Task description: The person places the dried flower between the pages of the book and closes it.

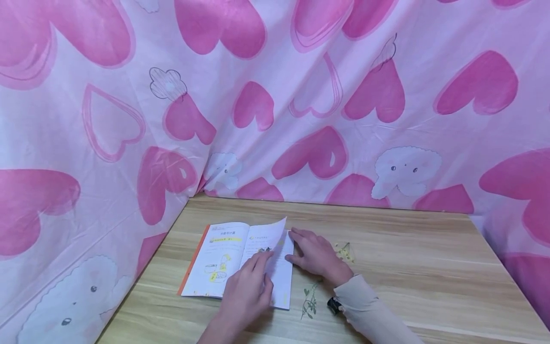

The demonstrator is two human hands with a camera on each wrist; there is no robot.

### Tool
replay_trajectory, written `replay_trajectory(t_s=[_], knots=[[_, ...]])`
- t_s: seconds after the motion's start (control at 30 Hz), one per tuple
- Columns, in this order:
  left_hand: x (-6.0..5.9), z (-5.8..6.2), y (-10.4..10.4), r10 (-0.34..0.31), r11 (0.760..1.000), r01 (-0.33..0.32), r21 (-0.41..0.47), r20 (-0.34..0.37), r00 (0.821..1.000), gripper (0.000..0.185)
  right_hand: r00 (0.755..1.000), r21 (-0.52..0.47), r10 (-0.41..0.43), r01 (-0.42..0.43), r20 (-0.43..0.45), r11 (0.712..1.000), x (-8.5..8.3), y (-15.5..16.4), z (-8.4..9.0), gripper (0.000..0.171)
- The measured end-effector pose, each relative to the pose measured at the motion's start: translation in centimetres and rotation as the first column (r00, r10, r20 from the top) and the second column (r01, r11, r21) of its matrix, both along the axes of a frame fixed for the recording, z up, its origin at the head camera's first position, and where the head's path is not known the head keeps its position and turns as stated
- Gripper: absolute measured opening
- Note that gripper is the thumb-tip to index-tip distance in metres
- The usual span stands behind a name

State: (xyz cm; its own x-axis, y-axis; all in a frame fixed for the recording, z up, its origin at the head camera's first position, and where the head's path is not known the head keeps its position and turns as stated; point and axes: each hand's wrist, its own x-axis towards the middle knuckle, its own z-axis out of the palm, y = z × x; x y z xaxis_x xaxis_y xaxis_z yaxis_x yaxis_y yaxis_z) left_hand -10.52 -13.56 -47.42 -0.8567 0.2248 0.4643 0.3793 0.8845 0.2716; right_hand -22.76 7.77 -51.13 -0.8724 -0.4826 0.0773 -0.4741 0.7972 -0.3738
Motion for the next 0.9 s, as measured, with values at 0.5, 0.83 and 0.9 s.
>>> replay_trajectory(t_s=[0.5,0.83,0.9], knots=[[0.0,2.1,-1.8,0.111,0.981,-0.102,0.163,-0.050,0.993,0.046,0.999,0.040,0.004,-0.006,0.045,0.999,0.1,-0.2,0.4,0.073],[-0.9,3.0,-3.7,0.103,0.940,-0.078,0.332,-0.060,0.993,0.024,0.999,0.038,0.006,-0.008,0.050,0.999,0.2,-0.2,0.6,0.072],[-1.0,3.2,-4.2,0.102,0.935,-0.074,0.347,-0.063,0.993,0.023,0.999,0.038,0.003,-0.005,0.053,0.999,0.2,-0.2,0.5,0.072]])
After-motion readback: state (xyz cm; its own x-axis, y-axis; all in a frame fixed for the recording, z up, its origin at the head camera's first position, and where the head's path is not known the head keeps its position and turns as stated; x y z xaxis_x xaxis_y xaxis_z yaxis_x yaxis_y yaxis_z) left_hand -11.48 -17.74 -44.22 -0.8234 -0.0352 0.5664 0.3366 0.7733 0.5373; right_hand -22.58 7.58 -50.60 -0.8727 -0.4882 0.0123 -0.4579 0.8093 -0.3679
